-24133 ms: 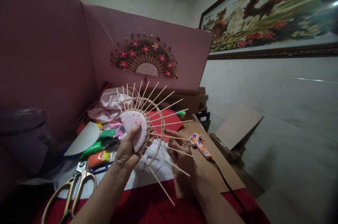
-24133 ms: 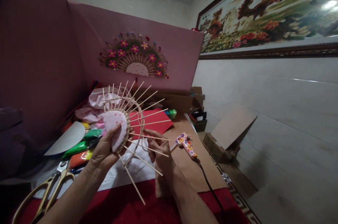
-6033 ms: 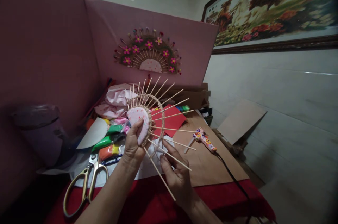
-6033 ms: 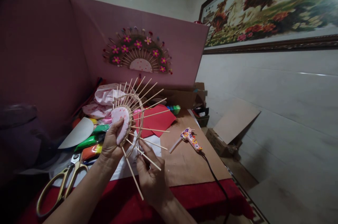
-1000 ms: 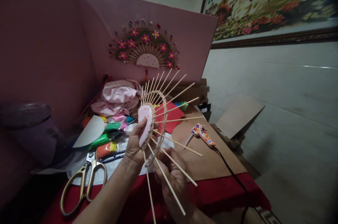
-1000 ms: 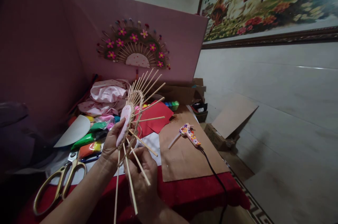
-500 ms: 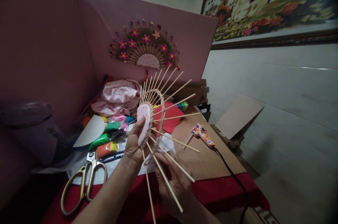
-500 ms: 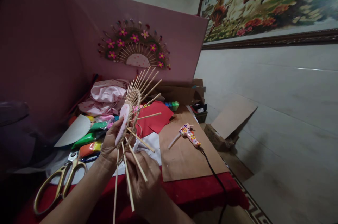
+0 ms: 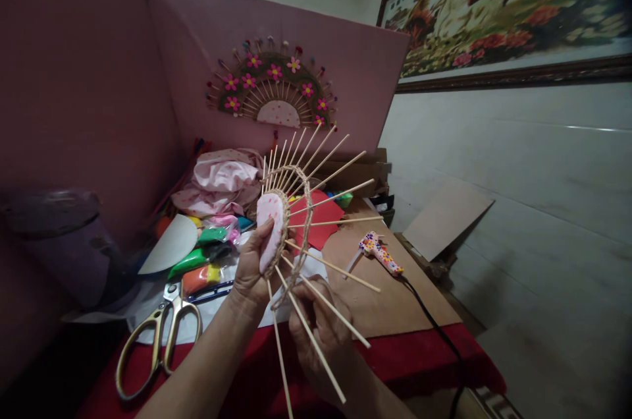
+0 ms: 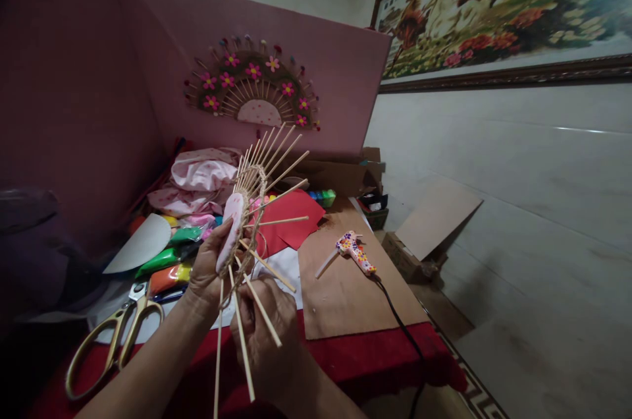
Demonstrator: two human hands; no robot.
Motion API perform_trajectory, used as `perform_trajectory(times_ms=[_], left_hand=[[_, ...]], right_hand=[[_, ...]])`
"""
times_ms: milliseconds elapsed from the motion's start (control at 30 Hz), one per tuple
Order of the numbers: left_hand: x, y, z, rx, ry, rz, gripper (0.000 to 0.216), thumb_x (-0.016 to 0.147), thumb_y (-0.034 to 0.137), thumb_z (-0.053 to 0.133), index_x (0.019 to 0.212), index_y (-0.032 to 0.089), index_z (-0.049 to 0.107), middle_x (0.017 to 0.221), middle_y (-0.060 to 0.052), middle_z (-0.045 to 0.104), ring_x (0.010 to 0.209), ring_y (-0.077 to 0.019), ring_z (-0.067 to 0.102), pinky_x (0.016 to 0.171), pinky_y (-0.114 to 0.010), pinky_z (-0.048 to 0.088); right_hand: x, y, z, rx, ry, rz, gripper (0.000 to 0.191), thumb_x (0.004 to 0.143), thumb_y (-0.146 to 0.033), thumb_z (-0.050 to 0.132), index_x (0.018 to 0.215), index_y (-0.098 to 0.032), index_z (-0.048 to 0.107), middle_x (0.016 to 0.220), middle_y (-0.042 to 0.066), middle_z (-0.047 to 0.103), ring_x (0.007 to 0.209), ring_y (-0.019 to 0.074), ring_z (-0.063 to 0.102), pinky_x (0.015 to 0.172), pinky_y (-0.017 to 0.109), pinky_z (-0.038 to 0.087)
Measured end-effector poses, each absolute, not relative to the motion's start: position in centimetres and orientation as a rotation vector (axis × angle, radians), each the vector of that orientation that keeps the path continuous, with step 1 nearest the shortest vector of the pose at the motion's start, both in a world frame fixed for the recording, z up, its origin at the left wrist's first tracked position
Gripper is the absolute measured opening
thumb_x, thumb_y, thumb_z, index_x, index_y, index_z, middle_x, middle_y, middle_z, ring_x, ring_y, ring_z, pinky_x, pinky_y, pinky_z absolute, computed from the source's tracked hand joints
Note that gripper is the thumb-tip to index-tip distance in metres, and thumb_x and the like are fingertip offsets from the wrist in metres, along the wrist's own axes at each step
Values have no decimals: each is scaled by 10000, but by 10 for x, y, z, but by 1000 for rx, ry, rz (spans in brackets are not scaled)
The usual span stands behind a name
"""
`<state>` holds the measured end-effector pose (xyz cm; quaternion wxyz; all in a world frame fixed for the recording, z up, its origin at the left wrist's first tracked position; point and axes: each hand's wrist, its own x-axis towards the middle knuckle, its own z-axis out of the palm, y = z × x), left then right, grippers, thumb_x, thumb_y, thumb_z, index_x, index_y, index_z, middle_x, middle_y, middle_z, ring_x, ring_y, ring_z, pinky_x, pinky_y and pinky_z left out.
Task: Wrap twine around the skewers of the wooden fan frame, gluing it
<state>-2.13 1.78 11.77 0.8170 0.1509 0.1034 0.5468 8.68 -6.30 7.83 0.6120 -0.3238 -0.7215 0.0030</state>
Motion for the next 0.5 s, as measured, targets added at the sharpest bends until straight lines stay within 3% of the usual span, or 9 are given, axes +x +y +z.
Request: perform_trajectory(times_ms=[133,267,500], left_hand=[[-21,16,120,304,235,1163,249,851,179,411,757,67,612,571,-103,664,437,-150,620,358,-199,495],[-20,13,122,287,254,1162,258,853,180,403,750,65,610,565,-105,663,419,-150,615,340,-190,481],[-20,14,119,340,214,1113,283,851,201,381,750,72,612,565,-113,656,432,-153,610,348,-203,480]], right_hand=[[80,-71,83,-748,-1355,812,91,857,-249,457,835,-194,527,663,-13,457,548,91,430,490,201,376],[78,-80,95,-621,-780,1638,211,736,-312,628,786,-187,465,561,-74,343,445,36,258,393,132,205],[85,-82,101,-325,-331,2106,369,615,-201,697,626,-182,329,519,-92,298,409,4,187,355,106,112]])
